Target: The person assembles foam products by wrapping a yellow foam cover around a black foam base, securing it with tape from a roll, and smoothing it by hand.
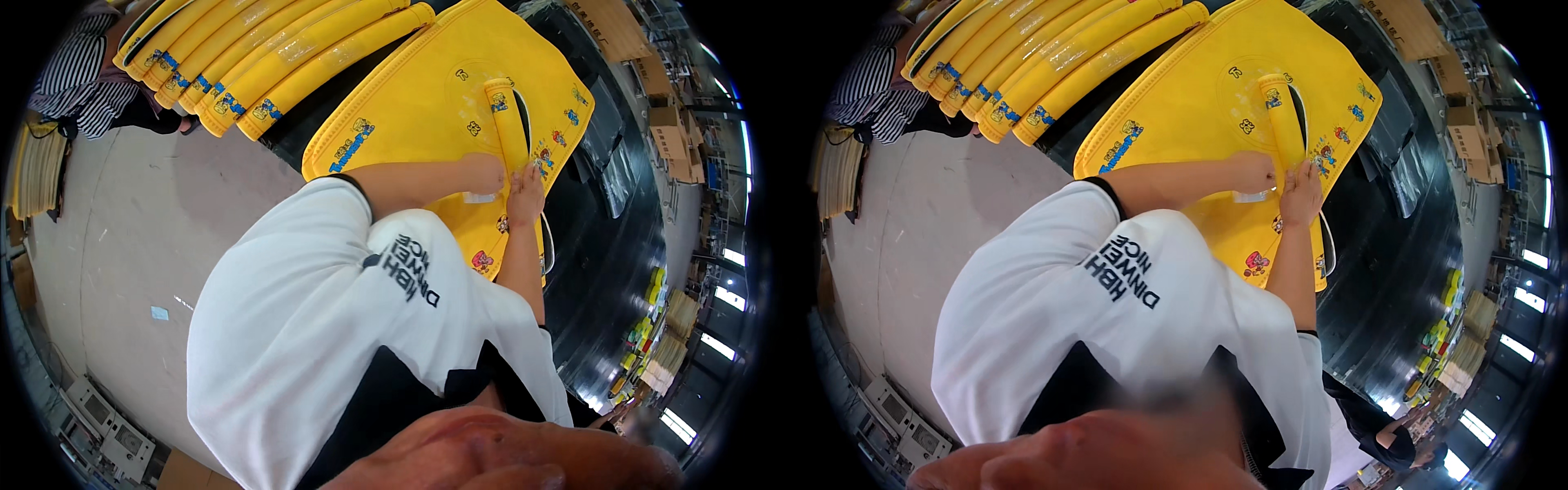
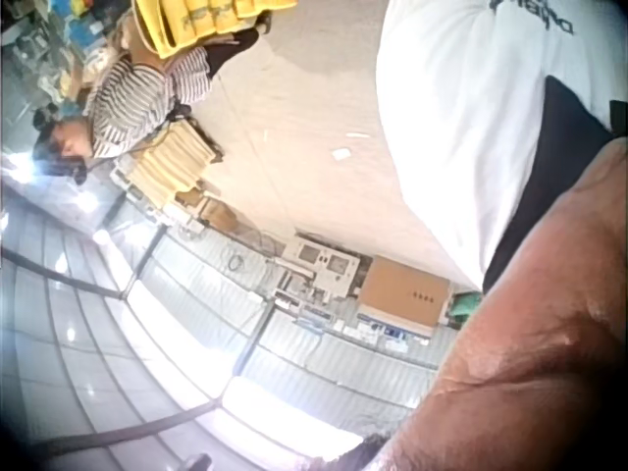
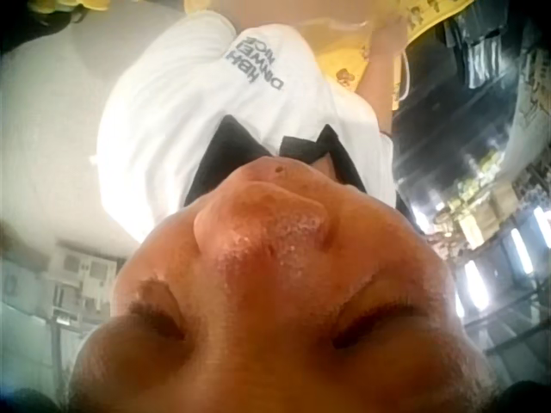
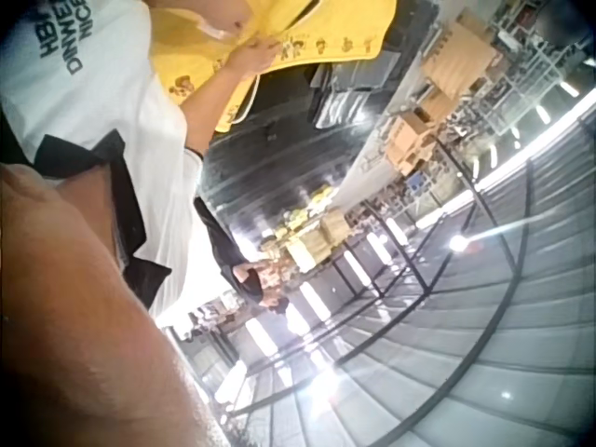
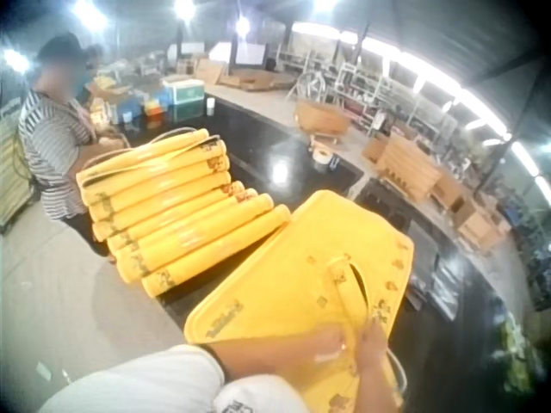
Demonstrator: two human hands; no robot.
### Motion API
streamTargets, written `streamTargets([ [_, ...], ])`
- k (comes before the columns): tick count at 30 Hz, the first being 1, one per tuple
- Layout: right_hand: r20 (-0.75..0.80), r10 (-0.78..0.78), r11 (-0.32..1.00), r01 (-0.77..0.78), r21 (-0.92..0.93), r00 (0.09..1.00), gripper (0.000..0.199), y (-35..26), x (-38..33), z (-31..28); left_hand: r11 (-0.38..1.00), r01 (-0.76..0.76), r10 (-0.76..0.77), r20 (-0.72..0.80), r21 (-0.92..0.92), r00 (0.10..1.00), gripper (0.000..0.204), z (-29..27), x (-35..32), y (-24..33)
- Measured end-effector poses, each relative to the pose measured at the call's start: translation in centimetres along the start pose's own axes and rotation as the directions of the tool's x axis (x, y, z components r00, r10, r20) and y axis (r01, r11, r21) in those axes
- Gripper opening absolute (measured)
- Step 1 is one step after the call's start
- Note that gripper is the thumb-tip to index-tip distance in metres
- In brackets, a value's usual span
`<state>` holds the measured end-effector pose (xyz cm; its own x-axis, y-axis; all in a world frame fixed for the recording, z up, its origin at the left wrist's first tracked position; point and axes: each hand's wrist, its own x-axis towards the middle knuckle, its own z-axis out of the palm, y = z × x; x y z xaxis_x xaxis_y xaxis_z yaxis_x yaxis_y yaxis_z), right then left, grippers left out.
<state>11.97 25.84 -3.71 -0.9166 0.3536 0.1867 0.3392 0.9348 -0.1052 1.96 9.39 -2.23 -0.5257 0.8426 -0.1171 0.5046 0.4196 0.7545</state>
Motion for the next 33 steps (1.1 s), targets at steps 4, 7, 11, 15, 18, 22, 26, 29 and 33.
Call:
streamTargets([
  [4, 0.238, 0.205, 0.913, -0.273, 0.304, 0.949, 0.053, 4.3, 3.2, 0.4, 0.963, -0.212, 0.249, 0.251, -0.165, 0.935, 0.022, -3.8, -8.6, 1.2],
  [7, 0.199, 0.192, 0.893, -0.255, 0.37, 0.961, 0.057, 6.0, 4.0, 0.8, 0.927, -0.347, 0.357, 0.045, -0.142, 0.933, 0.013, -5.4, -15.8, -2.0],
  [11, 0.026, 0.049, 0.998, -0.05, 0.044, 0.998, 0.07, 1.4, 3.1, -1.3, 0.994, 0.1, -0.108, -0.411, -0.041, 0.905, 0.009, -9.8, -24.0, -8.5],
  [15, 0.234, 0.115, 0.993, -0.107, -0.049, 0.965, 0.082, -0.5, 4.3, -4.2, 0.913, 0.373, -0.204, -0.608, 0.165, 0.767, 0.008, -12.2, -30.8, -10.8],
  [18, 0.118, -0.191, 0.981, 0.185, 0.058, 0.974, 0.081, -0.1, 7.9, -2.4, 0.846, 0.443, -0.17, -0.637, 0.297, 0.752, 0.007, -12.5, -32.4, -12.3],
  [22, 0.039, -0.587, 0.807, 0.581, 0.105, 0.808, 0.074, -16.6, 11.7, -7.3, 0.709, 0.448, -0.011, -0.626, 0.545, 0.78, 0.005, -12.1, -31.6, -14.6],
  [26, 0.019, -0.81, 0.586, 0.808, 0.057, 0.586, 0.071, -33.2, 14.7, -10.6, 0.674, 0.441, 0.036, -0.622, 0.593, 0.782, 0.021, -12.0, -29.6, -16.1],
  [29, -0.187, -0.869, 0.481, 0.871, -0.102, 0.458, 0.073, -42.9, 17.1, -5.5, 0.678, 0.464, 0.027, -0.649, 0.571, 0.76, 0.044, -11.0, -29.5, -15.7],
  [33, -0.067, -0.84, 0.519, 0.832, 0.194, 0.539, 0.073, -51.9, 14.7, 5.1, 0.733, 0.433, 0.109, -0.719, 0.525, 0.686, 0.051, -9.8, -30.6, -16.7],
])
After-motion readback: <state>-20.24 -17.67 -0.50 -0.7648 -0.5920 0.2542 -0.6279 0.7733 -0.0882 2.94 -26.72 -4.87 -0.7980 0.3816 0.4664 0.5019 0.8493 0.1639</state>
